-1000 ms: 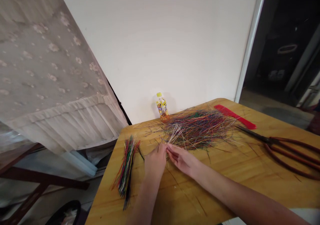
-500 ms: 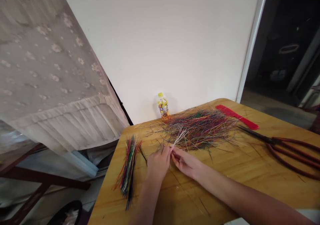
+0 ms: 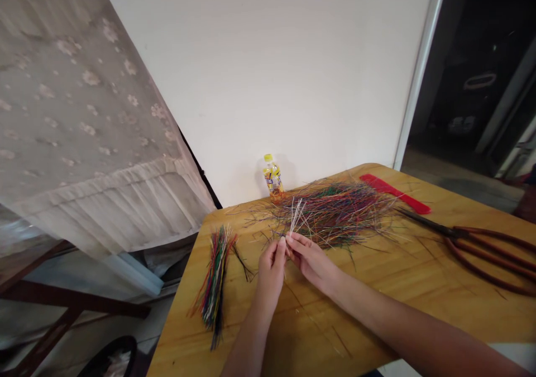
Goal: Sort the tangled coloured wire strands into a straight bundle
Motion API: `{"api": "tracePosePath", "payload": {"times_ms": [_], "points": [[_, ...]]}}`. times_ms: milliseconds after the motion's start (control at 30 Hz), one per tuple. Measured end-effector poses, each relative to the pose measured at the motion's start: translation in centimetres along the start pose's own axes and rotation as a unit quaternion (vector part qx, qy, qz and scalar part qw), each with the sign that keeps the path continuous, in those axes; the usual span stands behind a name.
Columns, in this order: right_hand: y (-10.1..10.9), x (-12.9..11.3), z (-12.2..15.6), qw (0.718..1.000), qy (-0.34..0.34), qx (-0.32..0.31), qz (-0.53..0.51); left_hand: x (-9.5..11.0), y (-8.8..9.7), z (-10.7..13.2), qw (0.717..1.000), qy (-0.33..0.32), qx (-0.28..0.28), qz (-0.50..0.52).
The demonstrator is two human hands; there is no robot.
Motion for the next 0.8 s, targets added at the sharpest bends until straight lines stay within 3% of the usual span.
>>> {"api": "tracePosePath", "payload": {"times_ms": [133,367,467,800], "points": [[-0.4,-1.4,0.2,0.999,0.028,0.015,0.044,-0.2,0.1,0.0,0.998,0.045,0.004,0.053],[-0.8,-2.8,0.3,0.983,0.076,-0.003,0.168,-0.4,0.9,-0.2,0.997,0.056,0.019,0.044],[-0.8,-2.3,0.3,0.984,0.095,-0.008,0.151,-0.3,0.5,-0.1,0.997,0.047,0.042,0.039],[-1.3,-0.3,1.0,0.988,0.128,0.058,0.068,0.2,-0.4,1.1,0.991,0.003,0.128,-0.047]]}}
Point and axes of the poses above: each hand's wrist, its own z-axis away from the middle knuckle, its own y-axis out of the back of the hand, x = y × z, the point moved 4 cm from there along -z, towards the middle knuckle, and after that the axes turned 1 degree about x, right-handed, at the moved point
